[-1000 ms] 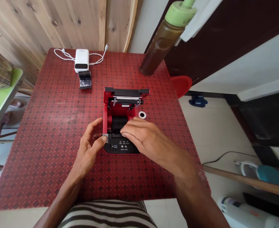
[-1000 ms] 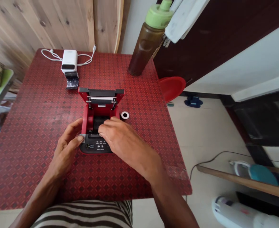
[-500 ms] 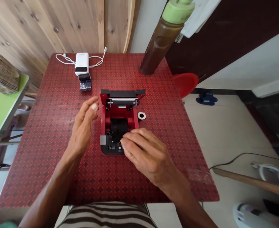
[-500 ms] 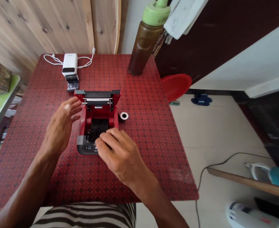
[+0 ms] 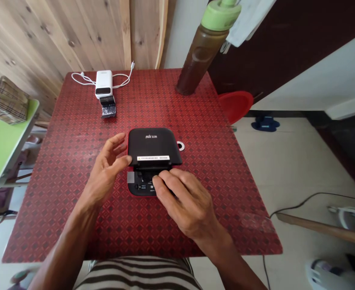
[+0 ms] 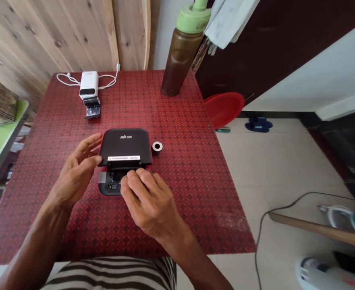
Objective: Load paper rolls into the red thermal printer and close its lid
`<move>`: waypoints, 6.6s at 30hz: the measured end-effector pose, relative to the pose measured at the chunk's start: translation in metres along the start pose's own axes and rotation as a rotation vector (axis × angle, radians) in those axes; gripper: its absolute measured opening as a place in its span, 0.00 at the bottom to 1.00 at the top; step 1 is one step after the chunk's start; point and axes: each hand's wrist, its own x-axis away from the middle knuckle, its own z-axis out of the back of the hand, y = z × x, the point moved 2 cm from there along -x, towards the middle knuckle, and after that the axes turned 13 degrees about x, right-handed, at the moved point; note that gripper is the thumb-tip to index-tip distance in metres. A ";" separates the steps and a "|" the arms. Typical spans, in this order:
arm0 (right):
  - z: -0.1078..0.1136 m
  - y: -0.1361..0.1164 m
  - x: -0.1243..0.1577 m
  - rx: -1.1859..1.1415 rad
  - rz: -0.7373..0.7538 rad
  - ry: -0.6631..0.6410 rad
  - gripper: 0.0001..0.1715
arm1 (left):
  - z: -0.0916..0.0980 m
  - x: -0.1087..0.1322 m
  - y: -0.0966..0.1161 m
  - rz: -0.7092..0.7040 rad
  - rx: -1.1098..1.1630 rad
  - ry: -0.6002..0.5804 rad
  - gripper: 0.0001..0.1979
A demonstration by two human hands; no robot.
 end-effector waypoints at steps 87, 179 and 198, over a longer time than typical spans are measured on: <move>-0.039 0.035 -0.051 -0.283 -0.326 -0.551 0.08 | 0.009 0.045 -0.037 0.046 0.012 -0.033 0.31; 0.030 0.080 -0.027 -0.888 -0.508 -0.632 0.12 | 0.020 0.047 -0.050 -0.001 -0.053 0.001 0.25; -0.053 0.026 -0.076 -0.041 -0.160 -0.855 0.14 | 0.010 0.050 -0.035 0.067 -0.029 -0.004 0.27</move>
